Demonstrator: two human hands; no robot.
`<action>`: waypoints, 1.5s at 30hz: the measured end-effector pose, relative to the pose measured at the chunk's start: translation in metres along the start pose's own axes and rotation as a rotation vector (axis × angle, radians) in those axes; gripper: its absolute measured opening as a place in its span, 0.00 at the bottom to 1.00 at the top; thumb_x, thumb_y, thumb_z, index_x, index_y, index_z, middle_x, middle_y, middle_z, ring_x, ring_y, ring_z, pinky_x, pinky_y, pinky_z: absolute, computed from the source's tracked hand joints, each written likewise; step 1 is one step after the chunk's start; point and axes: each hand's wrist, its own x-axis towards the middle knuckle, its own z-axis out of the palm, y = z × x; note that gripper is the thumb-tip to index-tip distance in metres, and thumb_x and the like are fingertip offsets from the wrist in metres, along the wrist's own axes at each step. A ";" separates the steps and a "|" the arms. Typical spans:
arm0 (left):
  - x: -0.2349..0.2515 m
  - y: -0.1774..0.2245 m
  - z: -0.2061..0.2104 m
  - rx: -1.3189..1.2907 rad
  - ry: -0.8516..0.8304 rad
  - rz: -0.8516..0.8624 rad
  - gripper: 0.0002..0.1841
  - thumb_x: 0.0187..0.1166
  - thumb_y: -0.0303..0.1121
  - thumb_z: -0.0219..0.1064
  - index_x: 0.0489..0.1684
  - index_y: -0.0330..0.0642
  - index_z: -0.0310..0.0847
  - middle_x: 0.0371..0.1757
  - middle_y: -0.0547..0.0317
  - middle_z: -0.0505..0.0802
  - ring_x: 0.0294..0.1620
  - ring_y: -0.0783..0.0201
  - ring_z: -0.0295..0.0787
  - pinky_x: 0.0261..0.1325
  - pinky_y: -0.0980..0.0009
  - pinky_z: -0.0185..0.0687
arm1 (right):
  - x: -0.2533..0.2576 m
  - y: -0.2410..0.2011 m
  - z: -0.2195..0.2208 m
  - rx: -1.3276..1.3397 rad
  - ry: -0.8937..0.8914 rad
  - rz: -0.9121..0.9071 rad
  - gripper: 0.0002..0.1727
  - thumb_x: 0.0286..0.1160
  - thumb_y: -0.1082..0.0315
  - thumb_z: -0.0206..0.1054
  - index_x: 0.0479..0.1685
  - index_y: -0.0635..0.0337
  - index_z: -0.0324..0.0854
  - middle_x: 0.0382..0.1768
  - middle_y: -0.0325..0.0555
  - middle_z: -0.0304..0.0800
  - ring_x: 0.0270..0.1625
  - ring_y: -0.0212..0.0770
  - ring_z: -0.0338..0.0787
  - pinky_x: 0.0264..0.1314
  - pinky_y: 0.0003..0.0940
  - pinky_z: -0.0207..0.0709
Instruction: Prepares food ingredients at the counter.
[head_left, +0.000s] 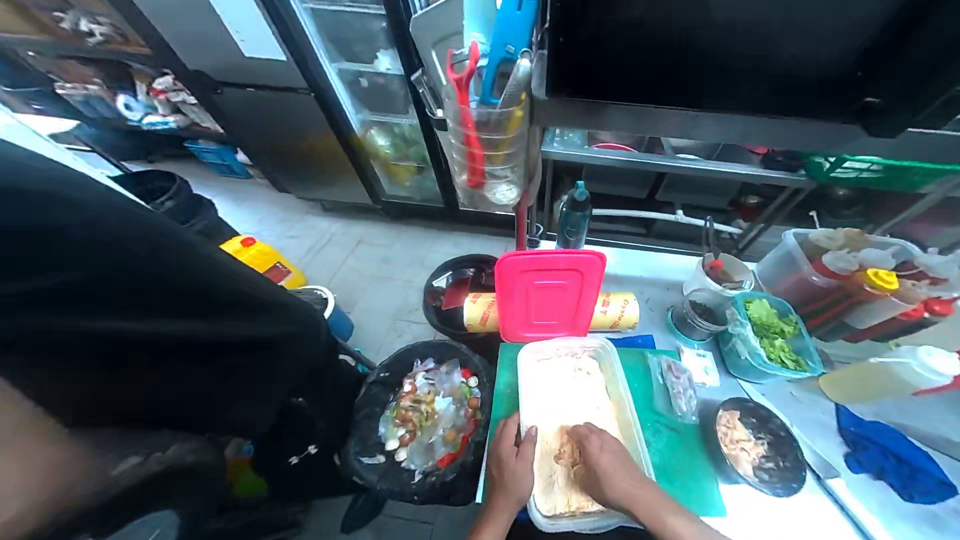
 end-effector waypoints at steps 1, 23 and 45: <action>-0.001 0.000 0.000 -0.005 0.003 0.002 0.21 0.83 0.51 0.62 0.66 0.49 0.86 0.55 0.61 0.90 0.55 0.68 0.89 0.61 0.63 0.89 | 0.001 -0.004 -0.001 -0.005 -0.005 -0.010 0.32 0.61 0.58 0.76 0.71 0.52 0.81 0.65 0.50 0.87 0.68 0.53 0.87 0.67 0.57 0.84; 0.002 -0.003 -0.001 0.002 -0.025 -0.015 0.22 0.83 0.54 0.60 0.66 0.55 0.86 0.55 0.65 0.90 0.54 0.70 0.89 0.58 0.64 0.90 | 0.010 0.025 0.023 -0.045 0.063 -0.163 0.25 0.69 0.57 0.72 0.69 0.49 0.85 0.68 0.45 0.88 0.74 0.46 0.84 0.76 0.47 0.80; 0.002 -0.003 -0.001 -0.026 -0.029 -0.030 0.22 0.83 0.53 0.62 0.70 0.56 0.84 0.57 0.65 0.89 0.54 0.70 0.89 0.58 0.65 0.90 | 0.022 0.034 0.016 -0.160 -0.037 -0.157 0.17 0.68 0.65 0.68 0.58 0.49 0.89 0.59 0.48 0.90 0.63 0.49 0.90 0.63 0.53 0.87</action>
